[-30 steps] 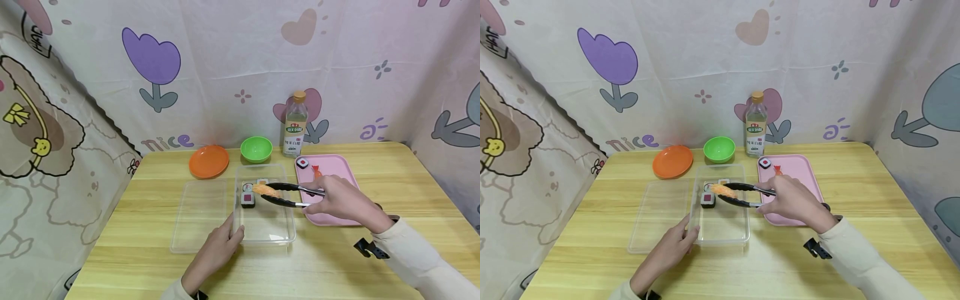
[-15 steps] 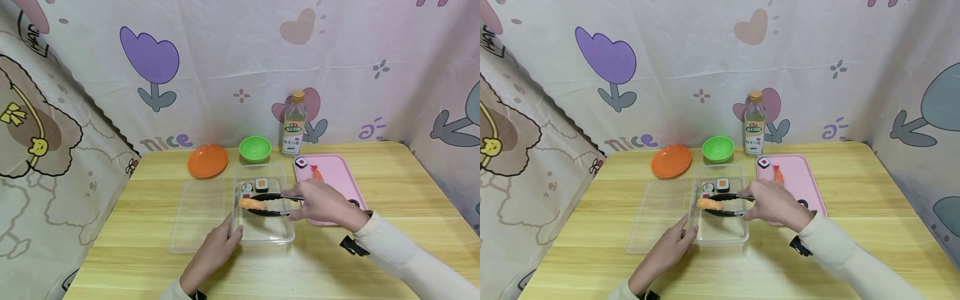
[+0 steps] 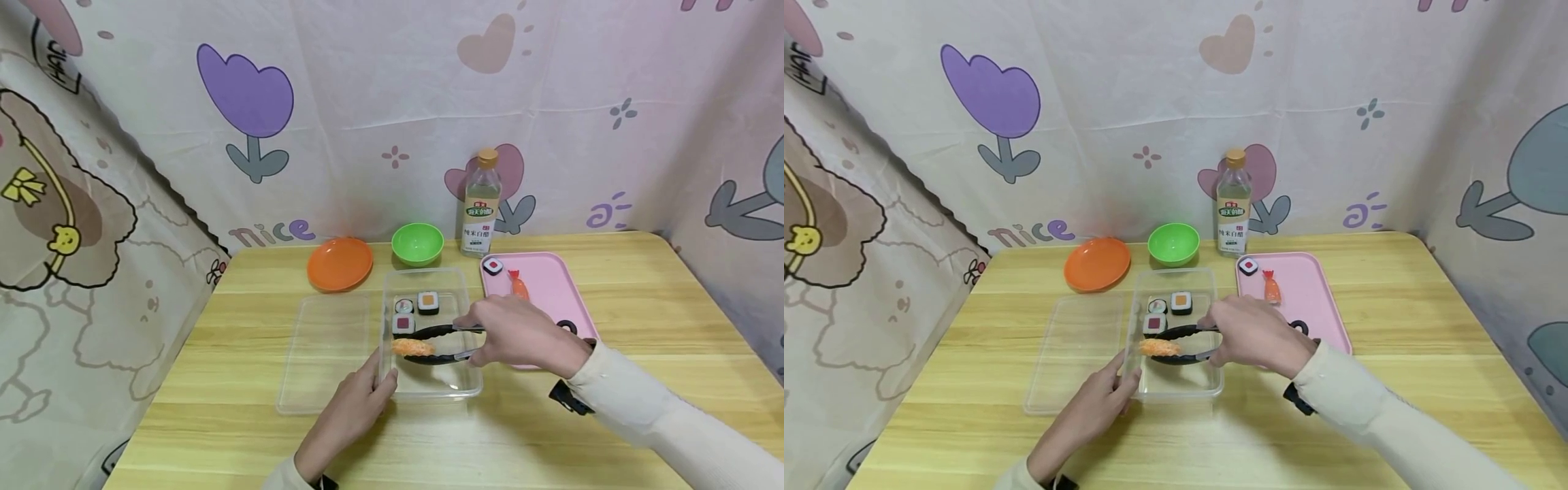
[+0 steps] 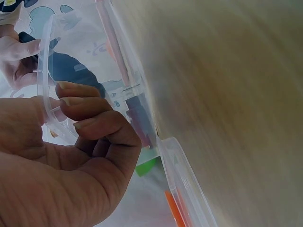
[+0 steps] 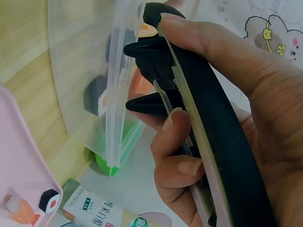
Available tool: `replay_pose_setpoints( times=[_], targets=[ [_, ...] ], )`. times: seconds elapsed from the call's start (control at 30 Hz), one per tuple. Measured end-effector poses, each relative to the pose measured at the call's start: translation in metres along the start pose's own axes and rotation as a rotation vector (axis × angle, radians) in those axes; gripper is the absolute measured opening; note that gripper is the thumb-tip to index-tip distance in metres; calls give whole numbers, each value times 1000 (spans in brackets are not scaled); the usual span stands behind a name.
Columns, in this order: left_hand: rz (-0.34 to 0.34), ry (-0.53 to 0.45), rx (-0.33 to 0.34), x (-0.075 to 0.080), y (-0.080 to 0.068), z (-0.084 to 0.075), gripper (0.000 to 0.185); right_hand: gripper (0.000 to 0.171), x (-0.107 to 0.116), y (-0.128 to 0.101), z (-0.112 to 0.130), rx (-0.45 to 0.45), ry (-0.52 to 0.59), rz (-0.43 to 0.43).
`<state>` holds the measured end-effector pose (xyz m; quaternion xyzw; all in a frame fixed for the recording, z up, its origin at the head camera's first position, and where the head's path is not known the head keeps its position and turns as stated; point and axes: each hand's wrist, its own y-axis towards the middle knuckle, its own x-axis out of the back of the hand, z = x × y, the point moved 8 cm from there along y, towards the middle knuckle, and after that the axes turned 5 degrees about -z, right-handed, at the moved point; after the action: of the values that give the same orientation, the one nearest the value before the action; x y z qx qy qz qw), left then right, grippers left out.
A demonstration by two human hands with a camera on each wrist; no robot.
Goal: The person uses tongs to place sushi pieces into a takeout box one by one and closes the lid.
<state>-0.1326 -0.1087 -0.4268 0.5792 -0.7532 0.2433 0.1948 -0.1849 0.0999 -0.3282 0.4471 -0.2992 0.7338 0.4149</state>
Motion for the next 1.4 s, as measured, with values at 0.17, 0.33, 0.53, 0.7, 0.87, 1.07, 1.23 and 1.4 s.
replay_pose_setpoints(
  times=[0.17,0.33,0.53,0.7,0.87,1.07,1.23,1.4],
  targets=[
    [3,0,-2,0,0,0,56,55,0,1,6,10,-25,20],
    [3,-6,2,-1,1,0,57,57,0,2,8,8,-39,39],
    [-4,-6,1,-1,0,0,55,58,-1,3,8,-4,-37,50],
    [-3,-4,-8,-1,0,0,55,58,-1,4,8,-7,-31,58],
    [-6,6,-14,1,0,0,53,59,-1,7,5,-14,-22,60],
    [-6,8,-2,1,1,0,54,60,1,8,2,-4,-17,49],
    [-12,19,6,0,1,1,57,60,6,6,-4,-10,12,31],
    [-18,21,5,0,1,1,56,61,15,1,-15,-38,68,1]
  ],
)
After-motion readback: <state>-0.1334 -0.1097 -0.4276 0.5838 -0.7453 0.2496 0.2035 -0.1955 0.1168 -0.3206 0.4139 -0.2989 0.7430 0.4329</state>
